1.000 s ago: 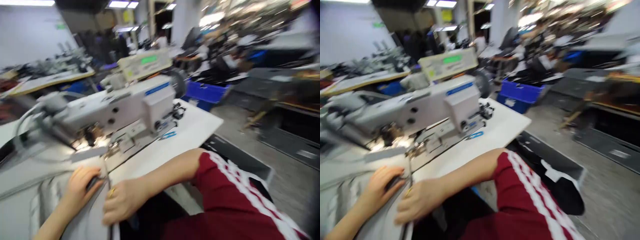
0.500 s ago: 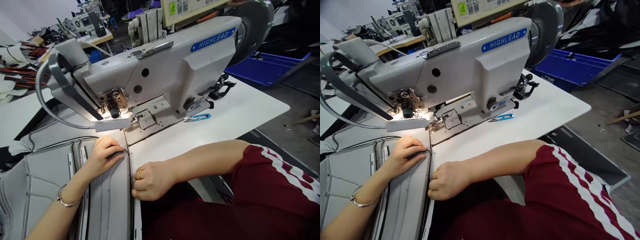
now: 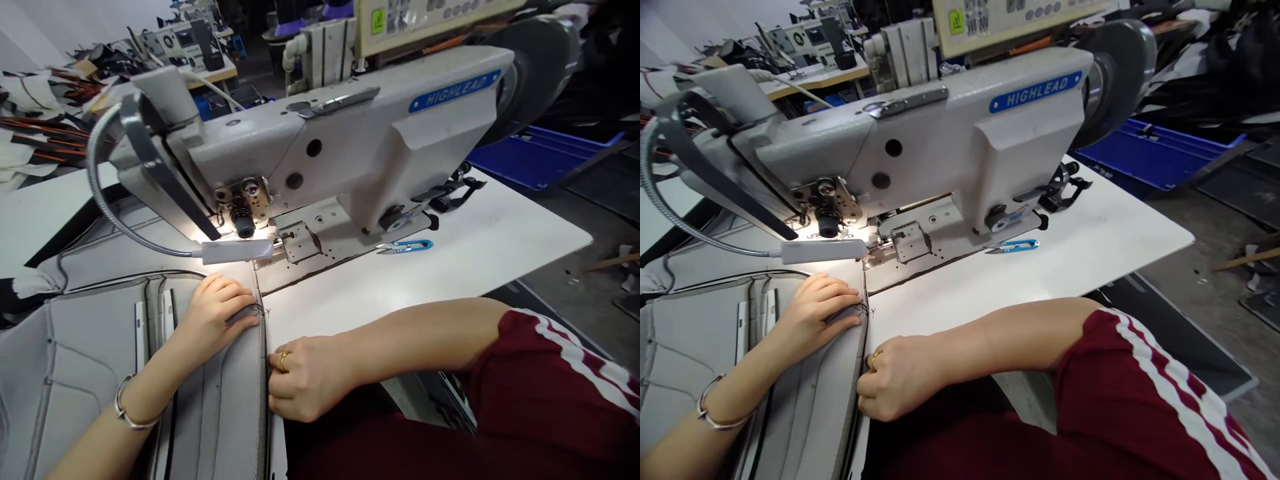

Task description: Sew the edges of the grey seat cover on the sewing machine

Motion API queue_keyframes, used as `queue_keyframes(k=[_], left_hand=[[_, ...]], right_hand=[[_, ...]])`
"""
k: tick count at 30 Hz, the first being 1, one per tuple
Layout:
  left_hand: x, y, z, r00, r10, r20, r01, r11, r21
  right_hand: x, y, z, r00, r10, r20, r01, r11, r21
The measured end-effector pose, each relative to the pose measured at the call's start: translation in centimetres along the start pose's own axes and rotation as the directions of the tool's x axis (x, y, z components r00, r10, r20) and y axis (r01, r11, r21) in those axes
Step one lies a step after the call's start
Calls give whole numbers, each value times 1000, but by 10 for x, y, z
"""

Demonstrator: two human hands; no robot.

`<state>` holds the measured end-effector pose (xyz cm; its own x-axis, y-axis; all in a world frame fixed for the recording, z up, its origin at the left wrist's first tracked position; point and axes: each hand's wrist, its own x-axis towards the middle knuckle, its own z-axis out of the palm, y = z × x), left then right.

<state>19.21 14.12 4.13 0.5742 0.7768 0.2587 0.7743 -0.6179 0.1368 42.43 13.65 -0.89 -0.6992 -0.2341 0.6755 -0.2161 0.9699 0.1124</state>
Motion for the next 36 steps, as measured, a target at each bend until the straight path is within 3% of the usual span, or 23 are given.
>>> queue_keyframes(k=[19,25,29,33,36], left_hand=[[15,-29,14,986,-160,-51,156,985,-67],[21,-40,15,990,-63,-125,61,998,-22],[16,-29,8,994,-10,-107,17,998,66],[0,-8,5,997,-77,-31,81,984,161],[-6,0,9,991,-127,-39,131,981,146]], right_hand=[[4,11,3,996,90,20,-88,993,-72],[5,11,3,994,107,-3,-106,991,-80],[3,11,1,993,117,17,-115,989,-88],[3,9,-1,996,73,-57,-77,994,-81],[4,7,-1,997,44,-70,-50,995,-87]])
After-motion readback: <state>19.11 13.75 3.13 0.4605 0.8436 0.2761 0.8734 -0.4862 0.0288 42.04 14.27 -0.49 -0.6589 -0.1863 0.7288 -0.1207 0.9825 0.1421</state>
